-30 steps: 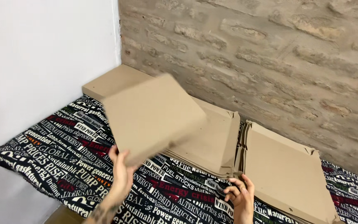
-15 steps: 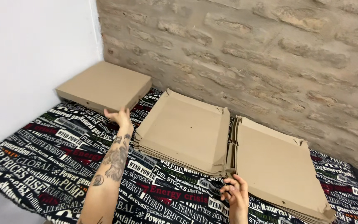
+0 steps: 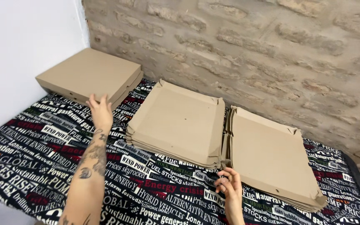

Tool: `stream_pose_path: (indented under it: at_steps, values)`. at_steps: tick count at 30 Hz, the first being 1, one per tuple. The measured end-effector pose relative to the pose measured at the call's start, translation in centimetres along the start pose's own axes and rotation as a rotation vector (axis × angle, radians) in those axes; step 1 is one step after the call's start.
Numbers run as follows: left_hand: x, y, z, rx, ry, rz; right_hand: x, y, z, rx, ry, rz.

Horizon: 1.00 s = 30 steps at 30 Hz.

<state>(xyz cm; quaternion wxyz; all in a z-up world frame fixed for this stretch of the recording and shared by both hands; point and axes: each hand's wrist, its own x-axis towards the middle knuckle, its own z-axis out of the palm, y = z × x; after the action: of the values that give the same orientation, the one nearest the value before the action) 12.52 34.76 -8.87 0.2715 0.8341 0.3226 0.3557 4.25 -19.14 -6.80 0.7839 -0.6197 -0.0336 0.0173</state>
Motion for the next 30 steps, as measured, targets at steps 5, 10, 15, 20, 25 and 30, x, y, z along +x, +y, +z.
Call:
stream_pose_path:
  at_steps: [5, 10, 15, 20, 25, 30]
  values:
    - [-1.2, 0.0, -1.6, 0.037, -0.065, 0.118, -0.5, -0.2, 0.7, -0.015, 0.001, 0.016]
    - [0.0, -0.6, 0.5, 0.629, 0.029, 0.224, -0.5, -0.4, 0.8, -0.077, -0.010, 0.053]
    - [1.8, -1.4, 1.5, 0.782, -0.026, 0.261, -0.3, -0.7, 1.0, -0.122, -0.041, 0.043]
    - [2.6, -2.0, 2.2, 0.935, -0.078, 0.268, -0.1, 1.1, 0.3, -0.163, -0.082, 0.051]
    - [4.7, -4.8, 5.4, 0.936, -0.094, 0.206, -0.1, 0.9, -1.1, -0.584, -0.172, -0.115]
    - [0.3, 3.9, -0.1, 0.605, -0.158, 0.411, -1.2, -1.4, -2.2, -1.051, -0.111, -0.206]
